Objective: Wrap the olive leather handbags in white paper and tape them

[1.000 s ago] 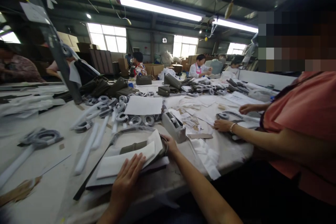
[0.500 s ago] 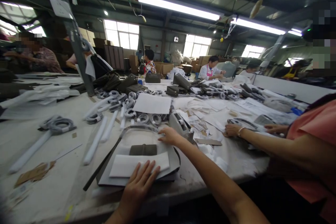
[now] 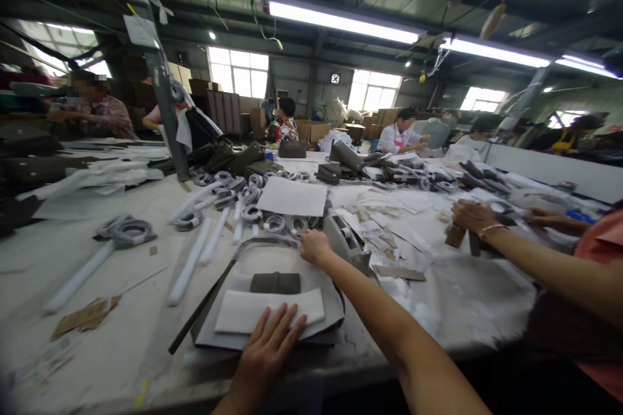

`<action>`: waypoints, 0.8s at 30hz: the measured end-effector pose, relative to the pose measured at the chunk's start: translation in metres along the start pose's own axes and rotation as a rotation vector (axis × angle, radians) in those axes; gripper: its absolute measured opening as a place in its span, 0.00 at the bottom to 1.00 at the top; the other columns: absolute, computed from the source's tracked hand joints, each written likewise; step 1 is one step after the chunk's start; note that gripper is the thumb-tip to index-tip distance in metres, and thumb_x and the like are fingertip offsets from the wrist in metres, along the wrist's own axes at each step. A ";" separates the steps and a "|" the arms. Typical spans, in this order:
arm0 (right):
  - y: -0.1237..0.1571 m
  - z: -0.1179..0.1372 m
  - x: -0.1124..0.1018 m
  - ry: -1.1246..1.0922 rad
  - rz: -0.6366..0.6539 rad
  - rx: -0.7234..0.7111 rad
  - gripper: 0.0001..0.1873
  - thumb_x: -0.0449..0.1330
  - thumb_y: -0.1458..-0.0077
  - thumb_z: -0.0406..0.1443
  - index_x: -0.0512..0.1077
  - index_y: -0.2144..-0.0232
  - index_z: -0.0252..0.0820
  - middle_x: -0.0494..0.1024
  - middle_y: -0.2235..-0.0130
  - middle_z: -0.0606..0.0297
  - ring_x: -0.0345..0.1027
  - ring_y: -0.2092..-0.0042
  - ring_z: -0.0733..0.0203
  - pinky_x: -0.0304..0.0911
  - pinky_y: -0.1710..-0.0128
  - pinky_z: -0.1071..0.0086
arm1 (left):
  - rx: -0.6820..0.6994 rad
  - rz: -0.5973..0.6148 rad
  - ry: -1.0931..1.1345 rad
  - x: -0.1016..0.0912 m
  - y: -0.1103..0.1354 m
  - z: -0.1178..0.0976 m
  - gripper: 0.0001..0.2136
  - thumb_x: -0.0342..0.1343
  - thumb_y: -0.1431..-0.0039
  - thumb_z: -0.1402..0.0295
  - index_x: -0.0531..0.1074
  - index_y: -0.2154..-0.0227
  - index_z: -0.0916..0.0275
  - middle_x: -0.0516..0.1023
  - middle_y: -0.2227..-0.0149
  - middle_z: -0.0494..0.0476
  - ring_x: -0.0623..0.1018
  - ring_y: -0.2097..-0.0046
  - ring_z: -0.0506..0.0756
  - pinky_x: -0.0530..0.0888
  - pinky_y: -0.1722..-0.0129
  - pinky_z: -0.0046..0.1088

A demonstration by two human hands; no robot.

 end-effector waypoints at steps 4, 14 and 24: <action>0.008 -0.009 -0.029 -0.050 -0.095 -0.035 0.14 0.53 0.36 0.38 0.76 0.56 0.40 0.80 0.56 0.54 0.74 0.54 0.51 0.64 0.54 0.63 | 0.018 0.036 -0.028 0.003 0.000 -0.001 0.20 0.41 0.29 0.71 0.65 0.39 0.53 0.70 0.38 0.51 0.68 0.37 0.56 0.59 0.33 0.44; 0.070 -0.012 -0.077 -0.341 -0.292 -0.248 0.13 0.56 0.35 0.40 0.80 0.61 0.42 0.83 0.57 0.62 0.76 0.57 0.60 0.66 0.55 0.71 | 0.104 0.180 -0.080 0.005 -0.007 0.002 0.23 0.38 0.30 0.75 0.61 0.37 0.54 0.69 0.38 0.52 0.70 0.38 0.57 0.69 0.40 0.43; 0.191 0.007 -0.064 -0.452 -0.596 -0.547 0.12 0.55 0.36 0.30 0.77 0.56 0.43 0.83 0.58 0.62 0.78 0.57 0.61 0.70 0.51 0.67 | 0.068 0.272 0.007 0.014 -0.013 0.020 0.25 0.41 0.33 0.78 0.59 0.35 0.58 0.65 0.36 0.55 0.68 0.37 0.59 0.67 0.38 0.45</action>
Point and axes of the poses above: each hand's wrist, its own y-axis away from the middle knuckle, its own x-axis out of the palm, z = x × y, the point moved 9 cm from there along -y, towards the middle knuckle
